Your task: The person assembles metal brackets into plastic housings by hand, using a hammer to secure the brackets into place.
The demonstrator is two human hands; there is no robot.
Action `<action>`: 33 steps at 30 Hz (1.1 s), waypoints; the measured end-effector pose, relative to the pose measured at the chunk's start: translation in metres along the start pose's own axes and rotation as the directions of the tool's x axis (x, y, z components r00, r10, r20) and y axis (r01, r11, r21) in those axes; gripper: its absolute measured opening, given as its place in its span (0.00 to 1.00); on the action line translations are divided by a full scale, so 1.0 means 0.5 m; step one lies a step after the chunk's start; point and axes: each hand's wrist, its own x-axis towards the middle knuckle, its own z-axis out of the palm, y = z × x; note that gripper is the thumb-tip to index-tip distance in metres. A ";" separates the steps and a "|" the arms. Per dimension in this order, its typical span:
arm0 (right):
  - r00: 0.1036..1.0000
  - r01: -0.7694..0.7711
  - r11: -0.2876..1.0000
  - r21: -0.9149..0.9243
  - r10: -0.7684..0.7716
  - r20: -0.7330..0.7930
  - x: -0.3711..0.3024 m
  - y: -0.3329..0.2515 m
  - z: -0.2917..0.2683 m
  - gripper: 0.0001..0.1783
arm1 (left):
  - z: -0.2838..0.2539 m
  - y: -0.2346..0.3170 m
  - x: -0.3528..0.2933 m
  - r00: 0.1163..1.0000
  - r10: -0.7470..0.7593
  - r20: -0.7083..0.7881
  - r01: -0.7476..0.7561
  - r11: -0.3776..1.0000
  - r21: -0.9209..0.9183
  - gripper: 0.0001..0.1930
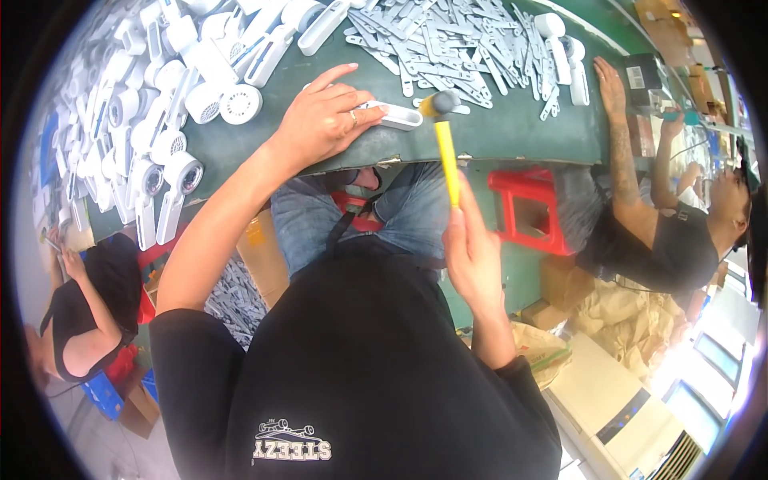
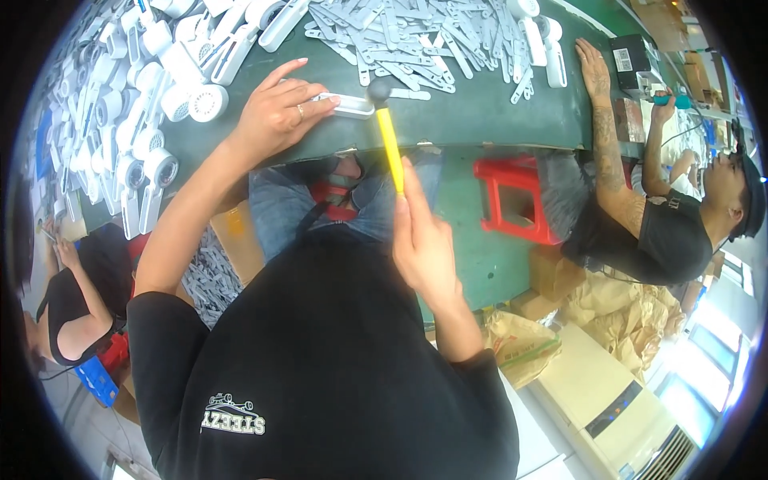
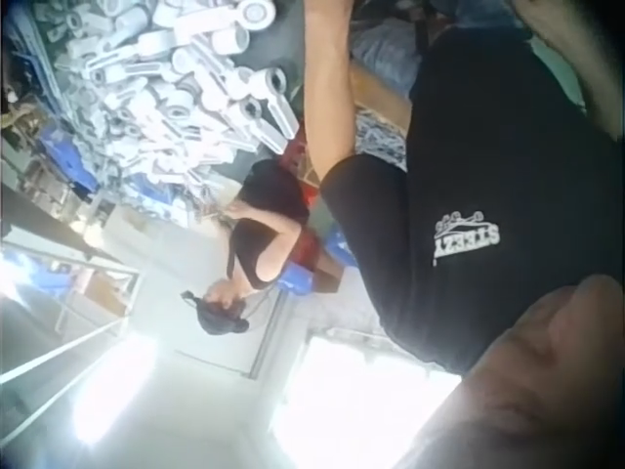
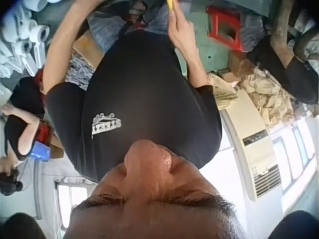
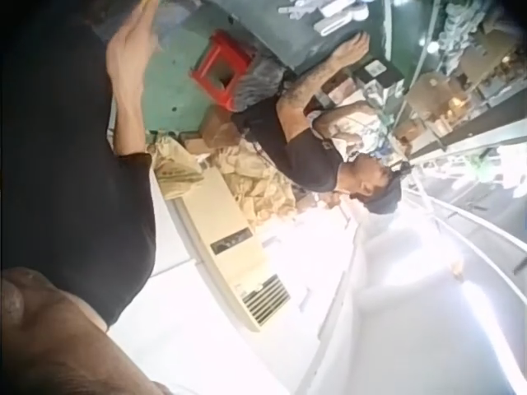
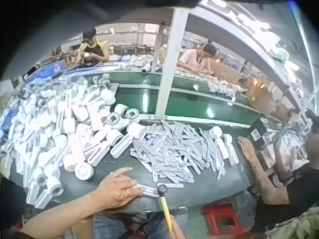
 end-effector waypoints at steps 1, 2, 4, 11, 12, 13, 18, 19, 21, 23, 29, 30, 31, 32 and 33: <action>0.974 0.195 0.979 0.065 -0.186 -0.128 -0.006 0.027 0.014 0.29 | 0.000 0.001 0.001 1.000 -0.002 0.002 0.002 1.000 -0.003 0.10; 0.978 0.182 0.982 0.044 -0.177 -0.112 0.000 0.042 0.027 0.29 | -0.001 0.002 0.002 1.000 -0.003 0.005 0.003 1.000 -0.005 0.10; 0.982 -0.135 0.986 -0.095 0.146 0.120 0.036 0.002 0.015 0.29 | -0.004 0.001 0.000 1.000 -0.005 0.013 0.005 1.000 0.002 0.11; 0.979 0.189 0.982 -0.012 -0.189 -0.075 0.032 0.067 0.041 0.28 | -0.011 -0.007 0.010 0.994 -0.065 0.093 0.073 0.994 -0.081 0.14; 0.995 0.099 0.995 0.027 -0.099 -0.018 0.037 0.051 0.019 0.28 | -0.020 -0.012 0.021 0.972 -0.062 0.228 0.074 0.996 -0.048 0.17; 0.999 -0.010 0.998 0.061 0.007 0.042 0.023 0.035 0.003 0.29 | -0.037 -0.014 0.041 0.955 -0.002 0.296 0.028 0.996 -0.084 0.17; 0.999 0.037 0.917 0.397 -0.036 -0.009 0.018 0.024 -0.008 0.30 | -0.061 -0.003 0.071 0.890 0.120 0.440 -0.098 0.992 -0.074 0.21; 0.998 0.060 0.905 0.421 -0.070 0.008 0.015 0.029 -0.012 0.30 | -0.069 0.001 0.061 0.890 0.120 0.441 -0.098 0.993 -0.072 0.21; 0.993 0.101 0.898 0.429 -0.116 0.008 0.011 0.040 -0.009 0.30 | -0.084 0.013 0.027 0.961 -0.089 0.263 0.104 0.994 -0.042 0.23; 0.986 0.164 0.921 0.354 -0.167 -0.023 0.010 0.043 0.000 0.30 | -0.075 0.038 -0.024 0.956 -0.276 0.101 0.278 0.961 -0.011 0.21; 0.982 0.177 0.977 0.118 -0.184 0.048 0.029 -0.008 0.013 0.29 | -0.024 0.064 -0.092 0.908 -0.419 -0.029 0.414 0.904 -0.104 0.16; 0.973 0.223 0.969 0.107 -0.228 0.040 0.024 -0.013 0.011 0.29 | -0.022 0.062 -0.092 0.920 -0.387 -0.062 0.380 0.920 -0.097 0.15; 0.972 0.223 0.969 0.105 -0.229 0.048 0.019 -0.013 0.014 0.29 | -0.021 0.061 -0.093 0.930 -0.354 -0.095 0.346 0.934 -0.090 0.15; 0.959 0.284 0.955 0.090 -0.283 -0.019 0.013 -0.014 0.020 0.29 | -0.024 0.065 -0.093 0.921 -0.383 -0.068 0.376 0.922 -0.088 0.15; 0.938 0.341 0.938 0.068 -0.335 -0.087 0.009 -0.018 0.025 0.29 | -0.023 0.067 -0.092 0.920 -0.387 -0.069 0.380 0.921 -0.090 0.15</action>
